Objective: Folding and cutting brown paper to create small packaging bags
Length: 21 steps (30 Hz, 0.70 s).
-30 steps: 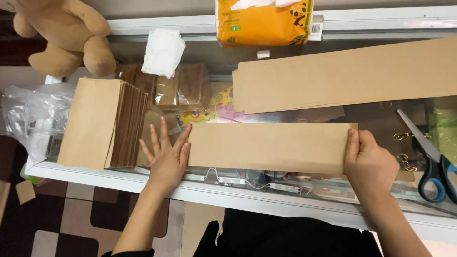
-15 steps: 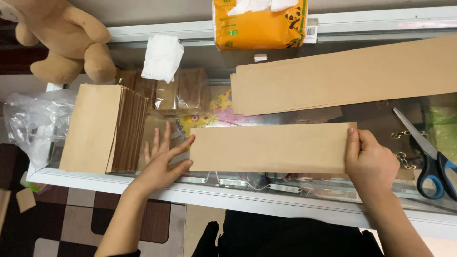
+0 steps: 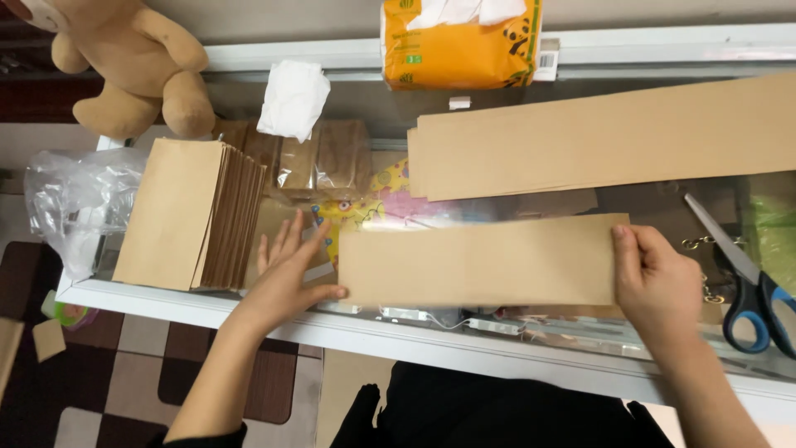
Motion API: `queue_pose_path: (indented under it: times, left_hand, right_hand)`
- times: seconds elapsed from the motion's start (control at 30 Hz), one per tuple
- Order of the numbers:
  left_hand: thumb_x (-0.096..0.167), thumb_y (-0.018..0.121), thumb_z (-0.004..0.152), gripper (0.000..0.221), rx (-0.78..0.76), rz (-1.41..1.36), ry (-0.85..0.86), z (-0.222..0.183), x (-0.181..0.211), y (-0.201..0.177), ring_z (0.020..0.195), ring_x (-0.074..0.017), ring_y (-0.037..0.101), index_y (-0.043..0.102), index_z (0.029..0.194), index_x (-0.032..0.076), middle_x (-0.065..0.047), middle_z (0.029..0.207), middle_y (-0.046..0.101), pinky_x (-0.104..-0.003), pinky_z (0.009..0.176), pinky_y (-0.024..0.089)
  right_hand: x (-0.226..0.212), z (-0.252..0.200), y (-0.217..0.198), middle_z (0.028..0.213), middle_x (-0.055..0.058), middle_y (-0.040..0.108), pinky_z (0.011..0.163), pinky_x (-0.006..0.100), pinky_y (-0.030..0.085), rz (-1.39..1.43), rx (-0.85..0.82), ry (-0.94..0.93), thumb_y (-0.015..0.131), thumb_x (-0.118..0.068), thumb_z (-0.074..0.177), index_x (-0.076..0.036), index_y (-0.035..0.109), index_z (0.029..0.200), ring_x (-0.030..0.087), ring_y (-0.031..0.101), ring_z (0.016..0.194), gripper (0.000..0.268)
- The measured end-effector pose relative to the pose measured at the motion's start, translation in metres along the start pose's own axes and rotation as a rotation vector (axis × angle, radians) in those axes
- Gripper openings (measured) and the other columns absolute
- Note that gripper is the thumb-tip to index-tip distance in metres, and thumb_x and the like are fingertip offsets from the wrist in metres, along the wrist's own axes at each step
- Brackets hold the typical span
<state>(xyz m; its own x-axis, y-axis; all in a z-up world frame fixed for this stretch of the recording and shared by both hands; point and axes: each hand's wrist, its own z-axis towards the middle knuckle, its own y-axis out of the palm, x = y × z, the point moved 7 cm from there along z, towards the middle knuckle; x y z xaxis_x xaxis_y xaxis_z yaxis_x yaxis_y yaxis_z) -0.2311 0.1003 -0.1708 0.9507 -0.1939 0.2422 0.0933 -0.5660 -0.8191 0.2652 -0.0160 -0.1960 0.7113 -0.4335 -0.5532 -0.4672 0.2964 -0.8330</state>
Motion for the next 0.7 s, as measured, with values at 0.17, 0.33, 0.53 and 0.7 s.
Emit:
queue_pose_path:
  times: [0.17, 0.33, 0.53, 0.7]
  left_hand:
    - [0.034, 0.097, 0.073, 0.096, 0.381, -0.256, 0.562, -0.012, 0.075, -0.027, 0.148, -0.0338, 0.049, 0.051, 0.154, 0.011, -0.015, 0.157, 0.057, -0.044, 0.122, 0.033]
    - [0.026, 0.072, 0.095, 0.025, 0.145, -0.367, 0.452, -0.017, 0.131, -0.018, 0.095, -0.0163, 0.079, 0.077, 0.118, 0.016, 0.004, 0.099, 0.085, -0.032, 0.089, 0.056]
    - [0.012, 0.073, 0.098, 0.013, 0.723, -0.289, 0.625, -0.049, 0.159, -0.054, 0.109, -0.0255, 0.068, 0.069, 0.109, 0.008, -0.008, 0.117, 0.070, -0.038, 0.097, 0.054]
    - [0.029, 0.078, 0.094, 0.025, 0.742, -0.186, 0.546, -0.037, 0.159, -0.029, 0.112, -0.0254, 0.063, 0.072, 0.114, 0.014, -0.003, 0.121, 0.068, -0.041, 0.098, 0.048]
  right_hand:
    - [-0.011, 0.008, -0.043, 0.099, 0.004, 0.073, 0.079, 0.034, 0.047, 0.079, 0.141, -0.473, 0.065, -0.018, 0.121, -0.004, 0.075, 0.112, 0.020, 0.068, 0.087, 0.020]
    - [-0.030, 0.017, -0.084, 0.105, 0.013, 0.075, 0.085, 0.035, 0.049, 0.231, 0.234, -0.540, 0.062, -0.018, 0.123, 0.003, 0.075, 0.110, 0.025, 0.069, 0.094, 0.029]
    - [-0.018, 0.017, -0.108, 0.104, 0.013, 0.068, 0.084, 0.033, 0.045, 0.389, 0.312, -0.398, 0.063, -0.016, 0.127, 0.006, 0.072, 0.112, 0.022, 0.060, 0.095, 0.029]
    - [-0.026, 0.011, -0.107, 0.100, 0.009, 0.071, 0.081, 0.031, 0.045, 0.354, 0.268, -0.352, 0.065, -0.016, 0.122, 0.002, 0.074, 0.109, 0.019, 0.062, 0.091, 0.023]
